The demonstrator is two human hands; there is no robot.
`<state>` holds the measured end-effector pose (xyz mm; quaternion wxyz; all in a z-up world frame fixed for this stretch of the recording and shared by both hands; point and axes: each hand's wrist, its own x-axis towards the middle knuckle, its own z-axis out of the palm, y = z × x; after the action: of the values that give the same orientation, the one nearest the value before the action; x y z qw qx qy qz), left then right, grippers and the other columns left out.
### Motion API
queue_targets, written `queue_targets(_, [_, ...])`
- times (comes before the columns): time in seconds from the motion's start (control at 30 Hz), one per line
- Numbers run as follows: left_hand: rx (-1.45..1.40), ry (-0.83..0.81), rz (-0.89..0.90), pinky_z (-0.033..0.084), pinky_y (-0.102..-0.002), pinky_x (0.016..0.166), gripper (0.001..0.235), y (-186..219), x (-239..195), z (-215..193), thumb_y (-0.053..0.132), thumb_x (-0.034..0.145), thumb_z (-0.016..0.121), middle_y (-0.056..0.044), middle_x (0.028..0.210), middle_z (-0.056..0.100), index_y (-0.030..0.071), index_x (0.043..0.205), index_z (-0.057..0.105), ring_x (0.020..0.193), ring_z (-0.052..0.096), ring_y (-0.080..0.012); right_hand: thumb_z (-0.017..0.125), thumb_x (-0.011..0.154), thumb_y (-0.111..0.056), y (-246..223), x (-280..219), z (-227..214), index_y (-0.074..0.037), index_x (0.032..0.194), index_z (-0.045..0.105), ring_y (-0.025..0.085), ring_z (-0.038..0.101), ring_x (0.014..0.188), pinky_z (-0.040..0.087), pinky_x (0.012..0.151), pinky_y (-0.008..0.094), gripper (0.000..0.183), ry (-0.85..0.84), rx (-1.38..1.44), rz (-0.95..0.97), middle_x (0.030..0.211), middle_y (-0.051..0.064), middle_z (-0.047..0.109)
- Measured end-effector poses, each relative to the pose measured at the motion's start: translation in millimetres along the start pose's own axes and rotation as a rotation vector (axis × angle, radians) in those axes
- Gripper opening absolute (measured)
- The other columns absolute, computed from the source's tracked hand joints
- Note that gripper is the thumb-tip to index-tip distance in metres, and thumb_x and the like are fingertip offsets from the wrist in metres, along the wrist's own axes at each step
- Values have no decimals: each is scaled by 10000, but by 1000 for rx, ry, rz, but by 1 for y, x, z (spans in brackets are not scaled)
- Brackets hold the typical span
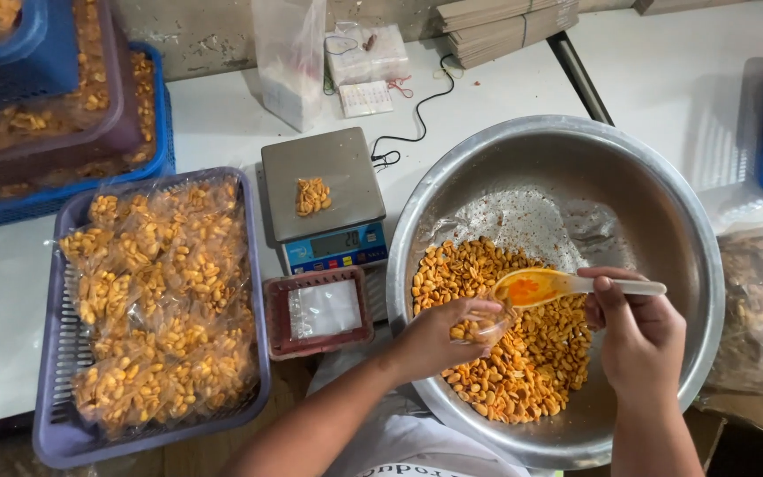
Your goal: Filling small plastic bags with nuts from a large bowl using a spoon and weighing them on a digital scale for packaging.
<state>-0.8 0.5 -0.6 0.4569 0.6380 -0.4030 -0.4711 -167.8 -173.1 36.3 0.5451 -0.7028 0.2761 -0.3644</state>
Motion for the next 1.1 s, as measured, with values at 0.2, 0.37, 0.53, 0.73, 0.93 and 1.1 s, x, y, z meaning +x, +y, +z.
queue_targets(0.2, [-25, 0, -3, 616, -357, 787, 530, -1, 0, 1, 175, 855, 690, -141, 1442, 595, 209, 1367, 557, 1284, 612, -317, 579, 1107, -94, -6, 1, 1, 60, 1122, 691, 146, 500, 662, 403, 640, 243, 191, 69, 27, 93, 756, 102, 549])
queue_targets(0.37, [-48, 32, 92, 584, -371, 902, 523, -15, 3, 4, 171, 844, 732, -81, 1424, 628, 227, 1339, 573, 1257, 646, -288, 564, 1115, -57, 0, 4, 2, 61, 1099, 688, 148, 489, 659, 385, 607, 246, 172, 104, 20, 103, 891, 106, 595])
queue_targets(0.53, [-36, 33, 232, 616, -417, 894, 459, -29, 7, 8, 209, 873, 720, -97, 1387, 638, 209, 1304, 562, 1215, 659, -313, 626, 1081, -107, 8, 5, -4, 21, 1115, 702, 104, 540, 658, 417, 577, 191, 153, 151, 151, 189, 792, 88, 603])
queue_targets(0.73, [-100, 14, 243, 634, -388, 924, 490, -34, 12, 13, 166, 862, 729, -135, 1375, 632, 196, 1320, 560, 1169, 664, -306, 651, 1076, -134, 15, 9, -8, -4, 1113, 705, 78, 547, 664, 415, 602, 163, 146, 187, 174, 211, 774, 65, 599])
queue_targets(0.93, [-312, -102, 248, 621, -427, 947, 343, -33, 13, 9, 174, 953, 600, -171, 1435, 591, 151, 1295, 582, 1220, 641, -329, 648, 1089, -114, 11, 7, -17, -5, 1128, 711, 74, 535, 647, 428, 611, 159, 132, 241, 141, 226, 785, 69, 616])
queue_targets(1.1, [-432, 350, 586, 628, -406, 1047, 228, -39, 17, -62, -9, 1072, 445, -104, 1111, 712, 95, 1022, 641, 1132, 712, -266, 643, 1123, -123, 14, 2, -27, -22, 1140, 715, 83, 515, 629, 392, 576, 153, 125, 308, 92, 253, 786, 65, 585])
